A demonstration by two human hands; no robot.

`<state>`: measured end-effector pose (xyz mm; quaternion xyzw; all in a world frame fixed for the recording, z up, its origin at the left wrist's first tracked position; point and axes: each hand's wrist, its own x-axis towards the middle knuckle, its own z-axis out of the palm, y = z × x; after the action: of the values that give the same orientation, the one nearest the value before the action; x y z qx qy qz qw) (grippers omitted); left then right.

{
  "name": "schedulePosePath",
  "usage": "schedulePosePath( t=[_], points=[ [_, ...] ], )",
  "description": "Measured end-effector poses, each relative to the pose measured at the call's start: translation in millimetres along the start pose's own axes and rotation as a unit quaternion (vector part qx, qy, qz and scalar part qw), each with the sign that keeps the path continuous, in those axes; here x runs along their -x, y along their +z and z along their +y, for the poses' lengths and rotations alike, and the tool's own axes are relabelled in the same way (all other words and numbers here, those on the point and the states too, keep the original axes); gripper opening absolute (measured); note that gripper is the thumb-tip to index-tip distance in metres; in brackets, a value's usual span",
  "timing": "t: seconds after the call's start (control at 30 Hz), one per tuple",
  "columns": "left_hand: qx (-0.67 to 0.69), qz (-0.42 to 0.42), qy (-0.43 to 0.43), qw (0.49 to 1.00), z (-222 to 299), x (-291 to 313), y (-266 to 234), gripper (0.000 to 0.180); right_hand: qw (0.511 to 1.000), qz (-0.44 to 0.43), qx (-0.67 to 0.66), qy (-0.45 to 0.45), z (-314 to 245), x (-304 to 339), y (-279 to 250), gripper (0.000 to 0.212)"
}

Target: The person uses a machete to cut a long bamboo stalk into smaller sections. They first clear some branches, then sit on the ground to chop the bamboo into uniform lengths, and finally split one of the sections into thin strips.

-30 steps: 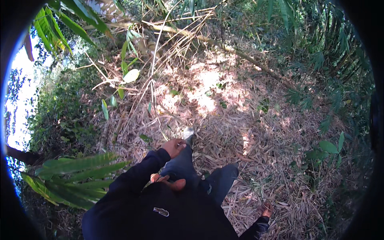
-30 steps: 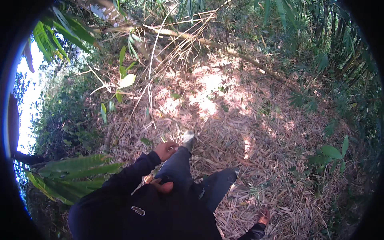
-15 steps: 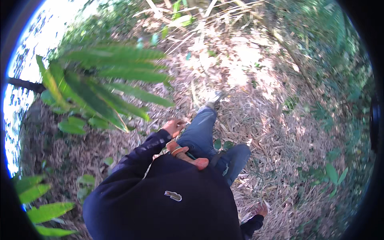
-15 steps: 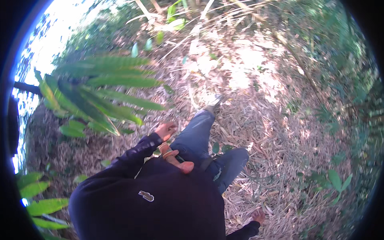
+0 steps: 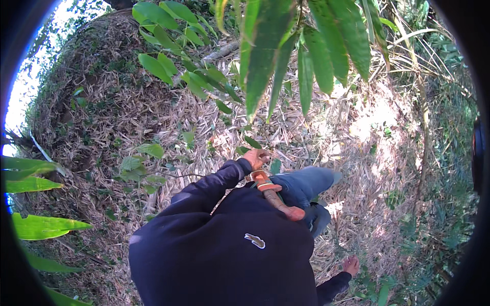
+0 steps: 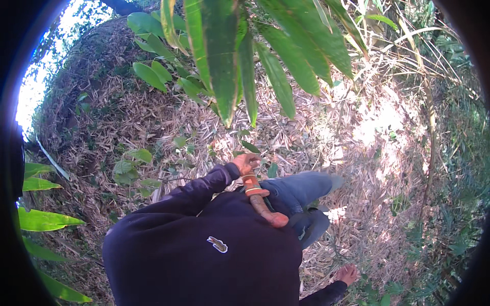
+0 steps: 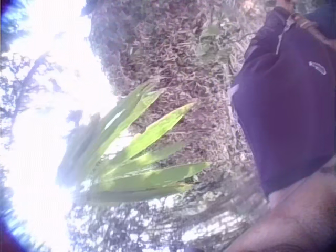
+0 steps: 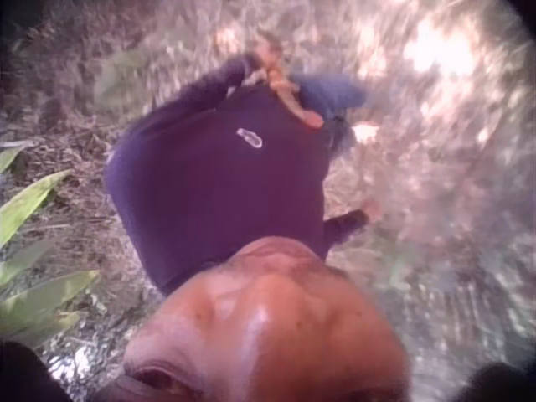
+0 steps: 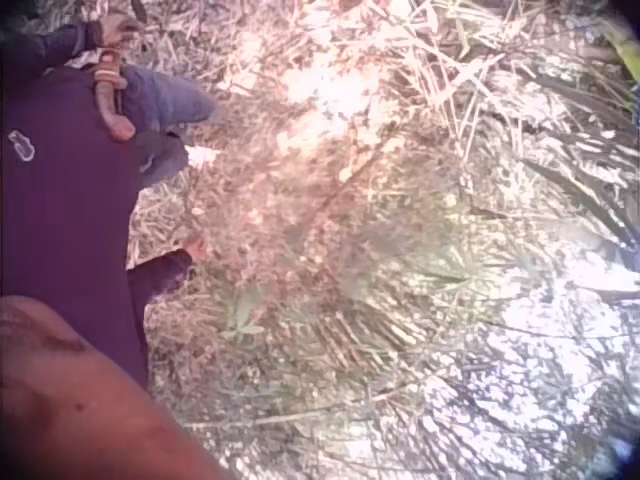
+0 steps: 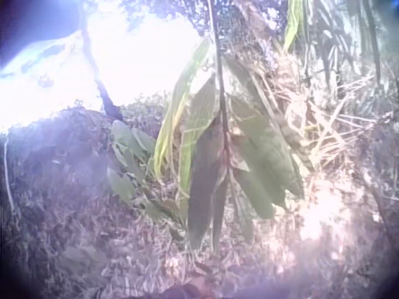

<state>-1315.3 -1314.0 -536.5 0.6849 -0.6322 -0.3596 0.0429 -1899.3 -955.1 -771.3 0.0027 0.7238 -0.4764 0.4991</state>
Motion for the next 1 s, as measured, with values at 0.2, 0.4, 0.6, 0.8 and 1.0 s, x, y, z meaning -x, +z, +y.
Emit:
schedulePosePath(
  t=[0.2, 0.4, 0.6, 0.8, 1.0],
  points=[
    [0.008, -0.021, 0.047, 0.999, 12, -21, 17, 0.035, 0.997, 0.032, -0.015, 0.071, 44, 20, -16, 0.033],
    [-0.029, -0.109, 0.049, 0.992, 68, -51, 6, 0.035, 0.984, 0.015, -0.079, 0.159, 138, 57, -16, 0.038],
    [-0.070, -0.156, 0.078, 0.982, 100, -95, 39, 0.033, 0.972, 0.059, -0.002, 0.226, 145, 131, 48, 0.042],
    [0.022, -0.143, 0.144, 0.979, 151, -201, 123, 0.027, 0.963, 0.135, -0.051, 0.227, 149, 157, 48, 0.035],
    [0.477, -0.075, -0.012, 0.876, 114, -428, 207, 0.042, 0.977, 0.141, -0.031, 0.157, 145, 143, 51, 0.023]
  ],
)
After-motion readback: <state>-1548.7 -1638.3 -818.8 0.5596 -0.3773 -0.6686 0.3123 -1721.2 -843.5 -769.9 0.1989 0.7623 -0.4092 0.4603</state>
